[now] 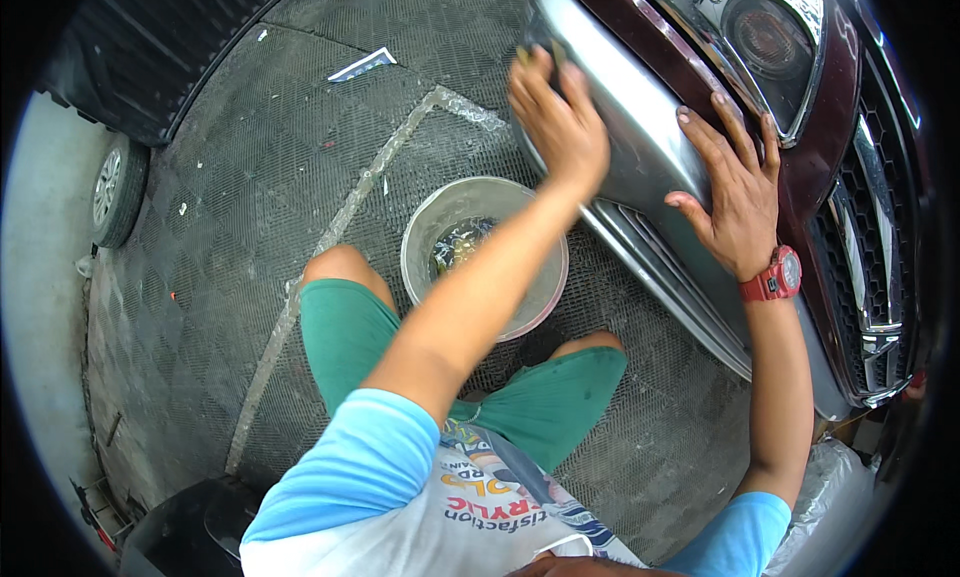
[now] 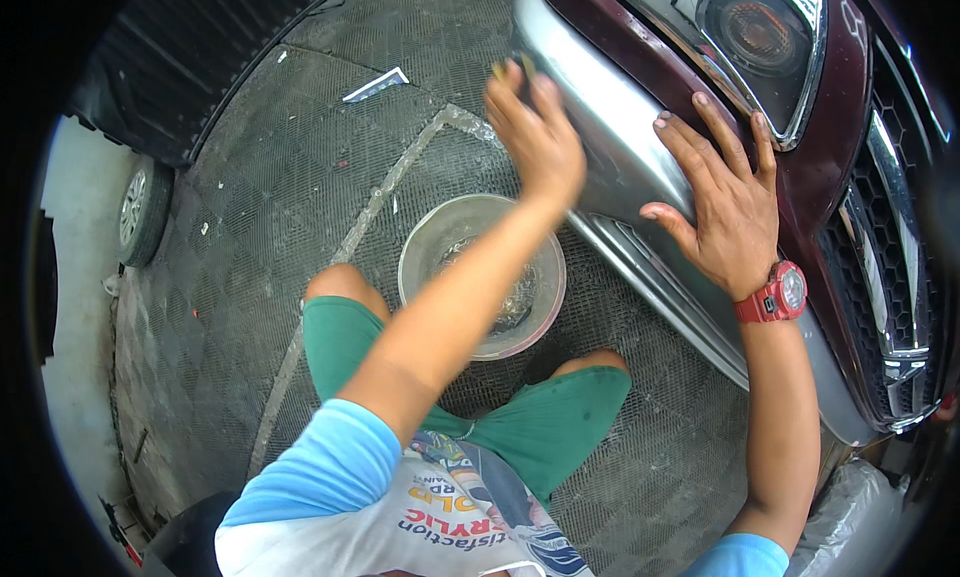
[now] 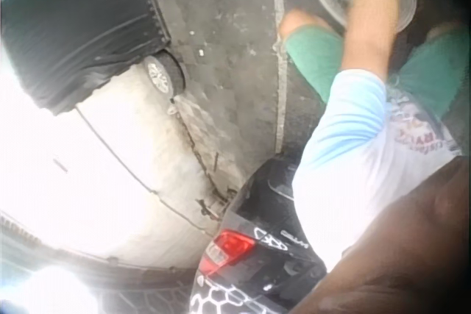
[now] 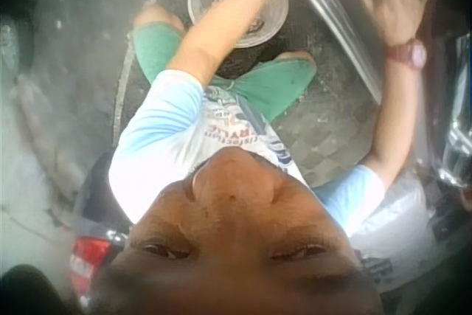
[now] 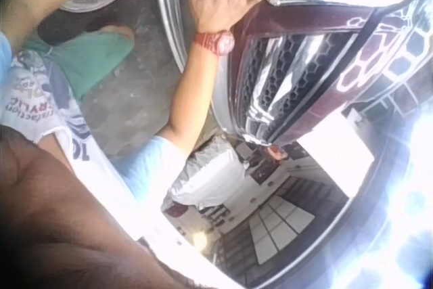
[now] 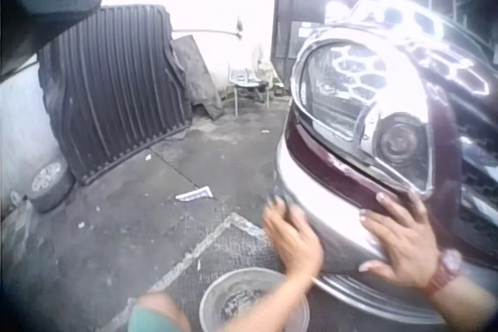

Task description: The person selects sandpaper sheets, dips them into a bucket of water, and sands the front bumper of a maroon car. They repeatedly switch between different sandpaper sheets and rub the wet paper over the bumper surface.

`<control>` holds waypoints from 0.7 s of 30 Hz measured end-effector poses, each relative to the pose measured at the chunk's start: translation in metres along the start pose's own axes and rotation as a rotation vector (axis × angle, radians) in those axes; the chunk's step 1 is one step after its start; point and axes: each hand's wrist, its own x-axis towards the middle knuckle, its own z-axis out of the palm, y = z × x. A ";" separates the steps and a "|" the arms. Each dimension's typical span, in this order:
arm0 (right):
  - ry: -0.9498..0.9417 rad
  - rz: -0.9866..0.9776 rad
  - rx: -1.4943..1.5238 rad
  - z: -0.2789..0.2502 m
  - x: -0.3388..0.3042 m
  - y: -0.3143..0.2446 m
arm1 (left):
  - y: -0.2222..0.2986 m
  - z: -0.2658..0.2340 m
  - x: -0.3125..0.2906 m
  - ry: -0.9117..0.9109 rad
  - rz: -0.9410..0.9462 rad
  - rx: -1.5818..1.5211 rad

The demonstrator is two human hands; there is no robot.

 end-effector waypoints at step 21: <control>-0.005 0.008 -0.011 0.001 0.000 -0.001 | 0.031 -0.021 -0.084 -0.115 0.095 -0.117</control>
